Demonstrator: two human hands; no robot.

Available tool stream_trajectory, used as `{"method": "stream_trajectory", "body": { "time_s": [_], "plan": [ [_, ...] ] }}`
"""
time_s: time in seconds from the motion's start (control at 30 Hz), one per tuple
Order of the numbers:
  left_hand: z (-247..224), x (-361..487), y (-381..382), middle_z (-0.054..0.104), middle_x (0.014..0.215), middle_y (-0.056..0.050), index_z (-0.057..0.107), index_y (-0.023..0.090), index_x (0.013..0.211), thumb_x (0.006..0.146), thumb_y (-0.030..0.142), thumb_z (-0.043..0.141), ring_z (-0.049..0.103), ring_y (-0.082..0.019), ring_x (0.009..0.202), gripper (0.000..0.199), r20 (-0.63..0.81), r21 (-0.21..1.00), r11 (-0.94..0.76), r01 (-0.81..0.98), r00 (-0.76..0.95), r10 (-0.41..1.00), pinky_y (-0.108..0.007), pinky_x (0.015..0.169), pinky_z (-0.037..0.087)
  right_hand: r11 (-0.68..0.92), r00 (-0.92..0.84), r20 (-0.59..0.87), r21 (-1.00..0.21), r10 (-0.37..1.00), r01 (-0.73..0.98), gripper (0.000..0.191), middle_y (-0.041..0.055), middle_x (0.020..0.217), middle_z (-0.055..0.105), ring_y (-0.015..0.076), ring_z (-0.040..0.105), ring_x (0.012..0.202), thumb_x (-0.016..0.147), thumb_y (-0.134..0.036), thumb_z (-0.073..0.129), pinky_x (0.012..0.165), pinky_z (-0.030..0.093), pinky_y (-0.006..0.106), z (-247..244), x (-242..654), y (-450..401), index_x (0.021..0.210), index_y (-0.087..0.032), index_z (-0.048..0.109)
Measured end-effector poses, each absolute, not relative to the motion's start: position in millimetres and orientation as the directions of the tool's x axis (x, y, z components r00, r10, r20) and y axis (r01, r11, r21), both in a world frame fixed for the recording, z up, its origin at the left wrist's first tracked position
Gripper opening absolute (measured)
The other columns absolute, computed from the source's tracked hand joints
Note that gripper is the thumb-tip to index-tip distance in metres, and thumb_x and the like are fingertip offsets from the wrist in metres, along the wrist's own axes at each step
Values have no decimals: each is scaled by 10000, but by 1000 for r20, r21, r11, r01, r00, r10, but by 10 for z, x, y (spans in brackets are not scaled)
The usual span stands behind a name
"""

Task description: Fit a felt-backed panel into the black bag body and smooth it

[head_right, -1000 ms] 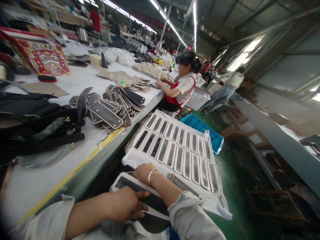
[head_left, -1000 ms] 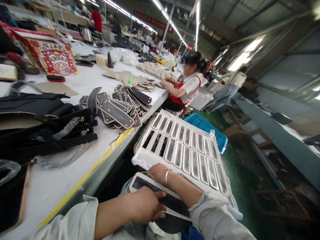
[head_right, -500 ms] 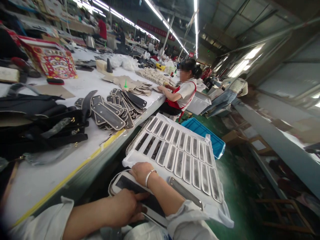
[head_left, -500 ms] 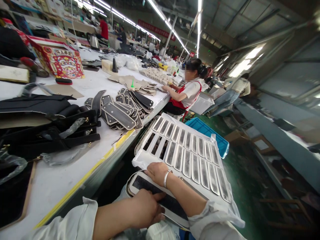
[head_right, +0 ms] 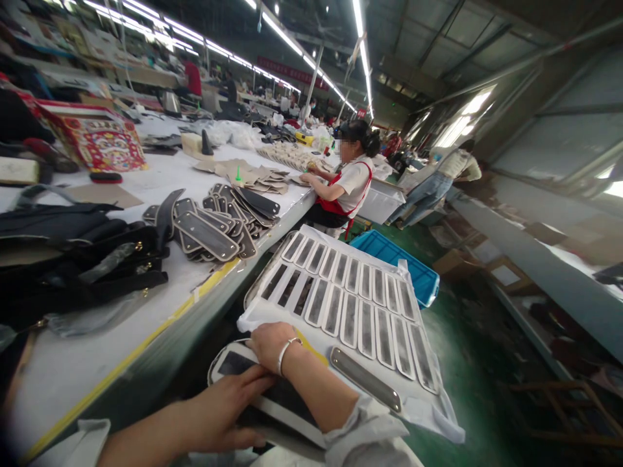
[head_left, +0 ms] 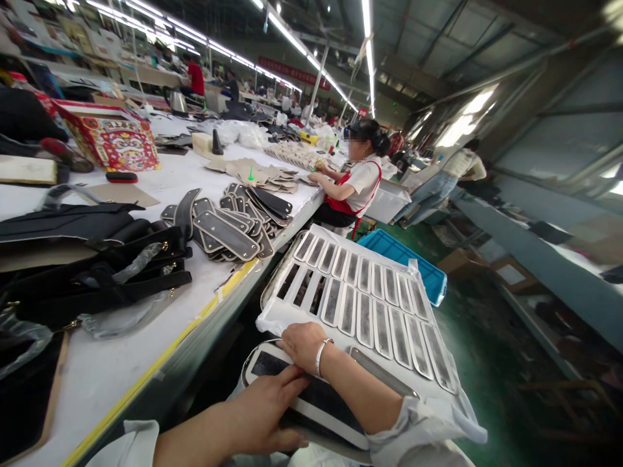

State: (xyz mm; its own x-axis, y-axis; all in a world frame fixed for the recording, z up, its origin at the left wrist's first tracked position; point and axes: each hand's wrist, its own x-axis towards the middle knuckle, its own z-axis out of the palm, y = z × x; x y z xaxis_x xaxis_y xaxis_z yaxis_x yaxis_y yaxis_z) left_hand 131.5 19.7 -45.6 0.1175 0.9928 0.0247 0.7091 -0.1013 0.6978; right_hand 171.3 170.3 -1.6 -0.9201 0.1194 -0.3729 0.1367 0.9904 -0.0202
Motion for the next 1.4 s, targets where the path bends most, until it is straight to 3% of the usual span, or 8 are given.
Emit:
{"method": "stream_trajectory", "body": {
  "time_s": [0.1,0.23,0.37,0.63,0.9,1.03,1.2,1.4],
  "plan": [
    [-534,1353,106,426,1359,-184,528,130,1207,701,589,604,457,-346,1172,688,-16,531,-60,845,81,997,-475,999,379,989,-921,-369,-33,122,144,406,102,946,677,248,642,872,932,-394,319,701,489,338,-38,1711,1715,901,-165,654],
    [-601,1287,23,257,1472,-182,438,277,1313,641,485,720,224,-423,1326,758,-86,366,-33,930,70,994,-665,1020,180,987,-910,-397,-44,122,152,391,104,960,676,246,642,884,928,-377,328,712,483,329,-51,1687,1717,923,-166,657],
    [-553,1223,9,166,1488,-198,354,329,1357,599,352,771,115,-407,1355,866,-148,370,-27,928,88,985,-671,1026,106,984,-894,-422,-27,151,179,423,119,969,674,257,639,899,929,-394,317,727,479,331,-48,1633,1711,929,-155,666],
    [-453,1279,55,165,1491,-192,367,307,1356,581,367,766,86,-414,1355,874,-164,419,-27,908,106,981,-666,1033,58,993,-895,-433,-5,107,121,418,127,945,675,262,644,890,931,-376,319,711,495,334,-20,1612,1682,924,-148,670],
    [-507,1265,52,289,1461,-171,395,347,1332,583,332,776,172,-409,1347,841,-116,374,-46,926,96,989,-677,1027,111,996,-932,-353,8,84,87,347,149,898,680,283,657,831,904,-335,398,661,512,364,-52,1623,1593,912,-130,678],
    [-680,1283,55,357,1430,-154,463,353,1285,735,366,681,263,-410,1318,591,-17,332,-90,939,101,995,-670,1011,192,994,-939,-329,13,104,105,367,124,890,684,267,660,805,916,-359,371,644,511,352,37,1776,1646,907,-151,673],
    [-853,1269,77,401,1409,-125,501,373,1254,809,337,613,340,-390,1285,461,81,241,-135,961,119,990,-651,1005,242,992,-915,-392,-47,91,119,386,114,970,676,249,643,894,926,-387,356,702,493,323,80,1839,1702,936,-161,669],
    [-750,1229,128,455,1365,-135,574,382,1169,836,392,562,372,-385,1270,333,15,211,-158,965,158,987,-617,986,301,971,-872,-483,-159,81,179,421,105,966,686,238,642,886,917,-445,364,695,489,308,68,1826,1790,957,-152,664]
  ]
}}
